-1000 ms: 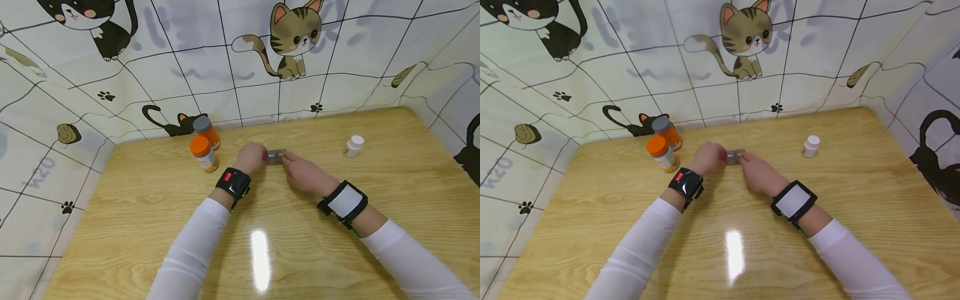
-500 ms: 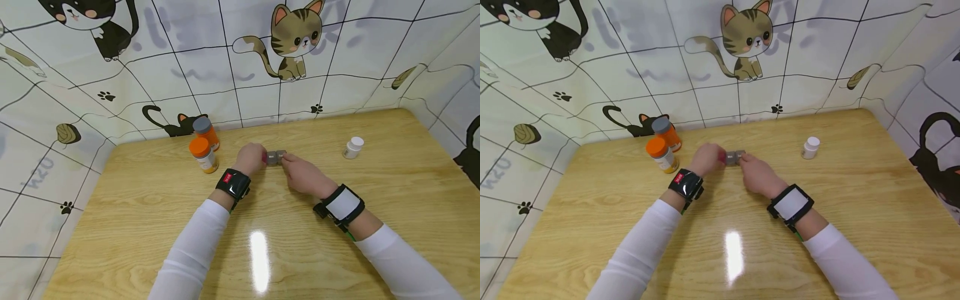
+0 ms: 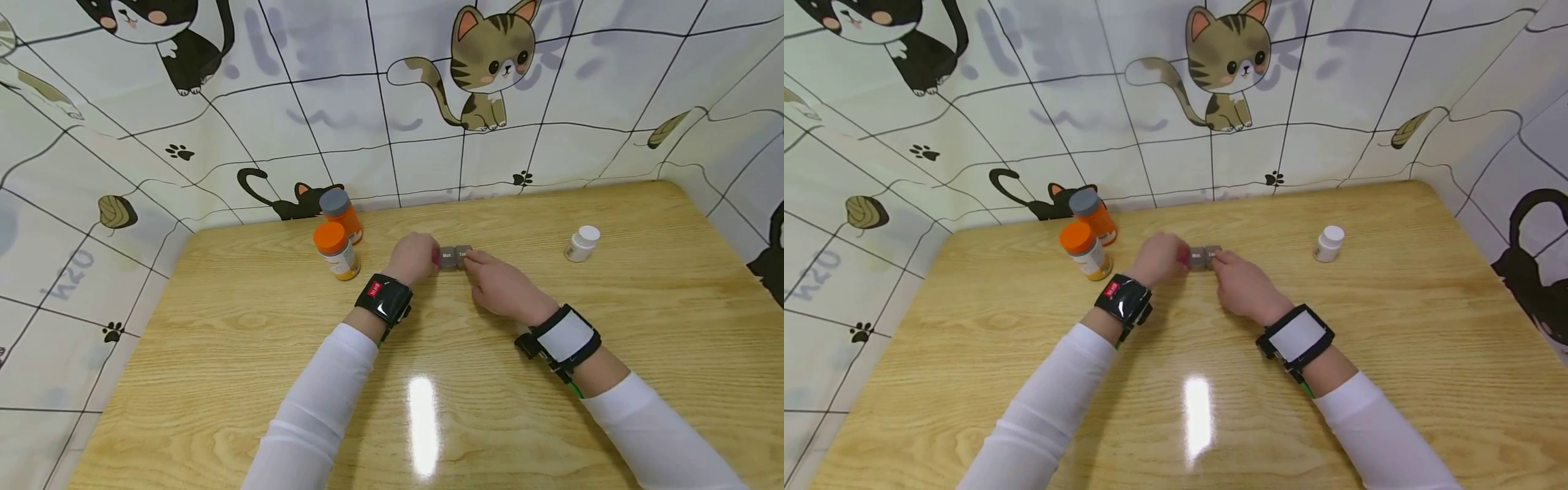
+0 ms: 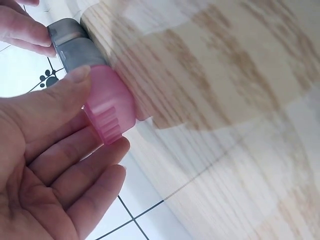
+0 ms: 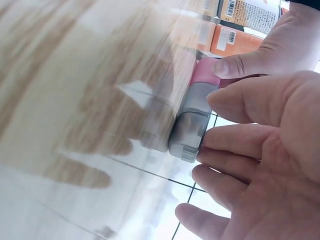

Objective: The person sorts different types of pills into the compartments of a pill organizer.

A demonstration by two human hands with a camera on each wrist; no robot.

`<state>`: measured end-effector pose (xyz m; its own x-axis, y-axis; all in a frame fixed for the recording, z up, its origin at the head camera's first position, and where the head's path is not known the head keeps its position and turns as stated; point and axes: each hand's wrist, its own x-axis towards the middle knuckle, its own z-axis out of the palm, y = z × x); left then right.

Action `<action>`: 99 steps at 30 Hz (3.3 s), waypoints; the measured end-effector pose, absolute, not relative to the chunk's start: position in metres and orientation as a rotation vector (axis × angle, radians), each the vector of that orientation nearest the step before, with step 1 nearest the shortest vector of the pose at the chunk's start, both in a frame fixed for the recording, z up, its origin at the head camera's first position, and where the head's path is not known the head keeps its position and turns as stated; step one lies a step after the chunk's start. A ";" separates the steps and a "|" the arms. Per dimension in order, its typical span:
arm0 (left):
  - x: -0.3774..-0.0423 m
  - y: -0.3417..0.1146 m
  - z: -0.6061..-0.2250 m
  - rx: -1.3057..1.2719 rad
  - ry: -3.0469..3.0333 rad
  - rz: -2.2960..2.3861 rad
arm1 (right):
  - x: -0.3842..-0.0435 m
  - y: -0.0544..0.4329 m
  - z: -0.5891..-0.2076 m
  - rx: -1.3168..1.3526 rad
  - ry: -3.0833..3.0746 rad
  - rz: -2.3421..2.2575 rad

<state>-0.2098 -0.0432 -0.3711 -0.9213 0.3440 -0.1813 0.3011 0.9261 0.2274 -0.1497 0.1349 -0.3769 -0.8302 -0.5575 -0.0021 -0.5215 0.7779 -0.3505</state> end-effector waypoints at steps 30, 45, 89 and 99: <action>-0.215 -0.050 -0.373 0.546 2.842 0.422 | -0.200 0.106 -0.383 -1.030 2.953 -0.393; -0.217 -0.054 -0.377 0.550 2.809 0.546 | -0.205 0.116 -0.386 -1.090 2.926 -0.402; -0.214 -0.063 -0.382 0.527 2.780 0.705 | -0.256 0.137 -0.374 -1.019 2.656 -0.880; -0.212 -0.062 -0.380 0.523 2.777 0.699 | -0.275 0.126 -0.388 -0.785 2.741 -0.786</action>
<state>-0.2118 -0.0621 -0.3803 -0.9097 0.3933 -0.1333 0.2833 0.8225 0.4932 -0.2753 0.1257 -0.3877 -0.8434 -0.5364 -0.0301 -0.4390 0.7204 -0.5370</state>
